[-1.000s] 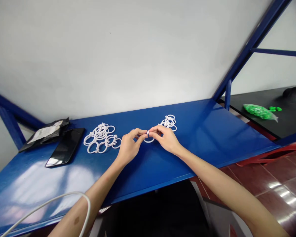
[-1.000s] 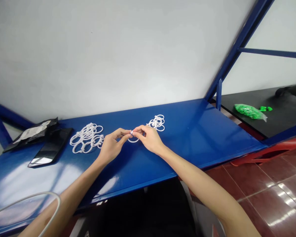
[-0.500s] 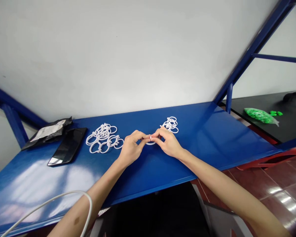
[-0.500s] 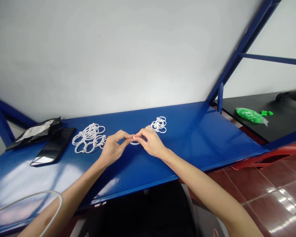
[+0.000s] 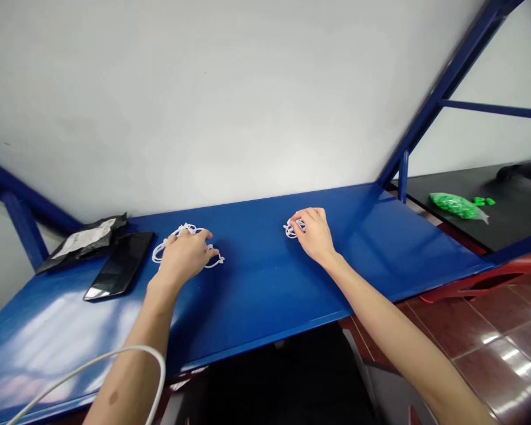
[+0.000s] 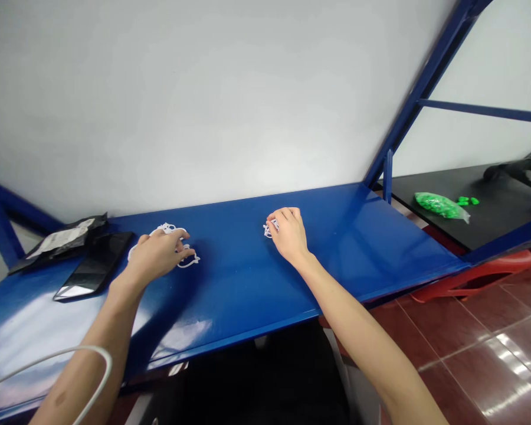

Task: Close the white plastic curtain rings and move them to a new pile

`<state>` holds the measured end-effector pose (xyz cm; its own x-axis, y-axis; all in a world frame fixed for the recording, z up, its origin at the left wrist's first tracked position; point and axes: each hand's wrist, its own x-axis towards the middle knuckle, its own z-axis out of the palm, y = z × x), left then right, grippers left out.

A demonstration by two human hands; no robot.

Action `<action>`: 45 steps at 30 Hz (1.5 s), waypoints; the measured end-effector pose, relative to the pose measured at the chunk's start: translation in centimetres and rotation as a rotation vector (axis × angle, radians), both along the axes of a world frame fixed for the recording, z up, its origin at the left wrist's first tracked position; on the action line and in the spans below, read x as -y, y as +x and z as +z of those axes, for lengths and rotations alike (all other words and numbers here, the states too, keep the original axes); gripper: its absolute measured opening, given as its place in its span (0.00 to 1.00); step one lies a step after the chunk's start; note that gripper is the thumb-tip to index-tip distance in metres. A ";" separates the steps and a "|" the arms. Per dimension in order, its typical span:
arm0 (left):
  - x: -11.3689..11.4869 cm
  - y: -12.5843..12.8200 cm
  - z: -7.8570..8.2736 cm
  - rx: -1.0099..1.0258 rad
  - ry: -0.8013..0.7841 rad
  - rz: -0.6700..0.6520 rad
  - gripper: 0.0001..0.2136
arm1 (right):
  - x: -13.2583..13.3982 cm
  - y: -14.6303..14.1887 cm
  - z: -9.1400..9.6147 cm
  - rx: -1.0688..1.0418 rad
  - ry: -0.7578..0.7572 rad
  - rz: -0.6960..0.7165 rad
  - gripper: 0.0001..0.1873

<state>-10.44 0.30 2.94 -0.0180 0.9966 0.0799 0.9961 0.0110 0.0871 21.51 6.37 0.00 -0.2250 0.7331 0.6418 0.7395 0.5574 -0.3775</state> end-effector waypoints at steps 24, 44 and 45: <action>1.6 8.6 -0.8 1.289 -0.001 -0.289 0.16 | 4.2 -3.4 0.8 -0.105 -0.214 0.496 0.07; 2.3 8.6 -3.2 0.823 0.280 -0.439 0.07 | 4.1 -2.6 0.8 0.187 -0.192 0.605 0.12; 2.3 8.6 -3.1 0.805 0.286 -0.447 0.07 | 4.1 -2.7 0.8 0.186 -0.187 0.601 0.12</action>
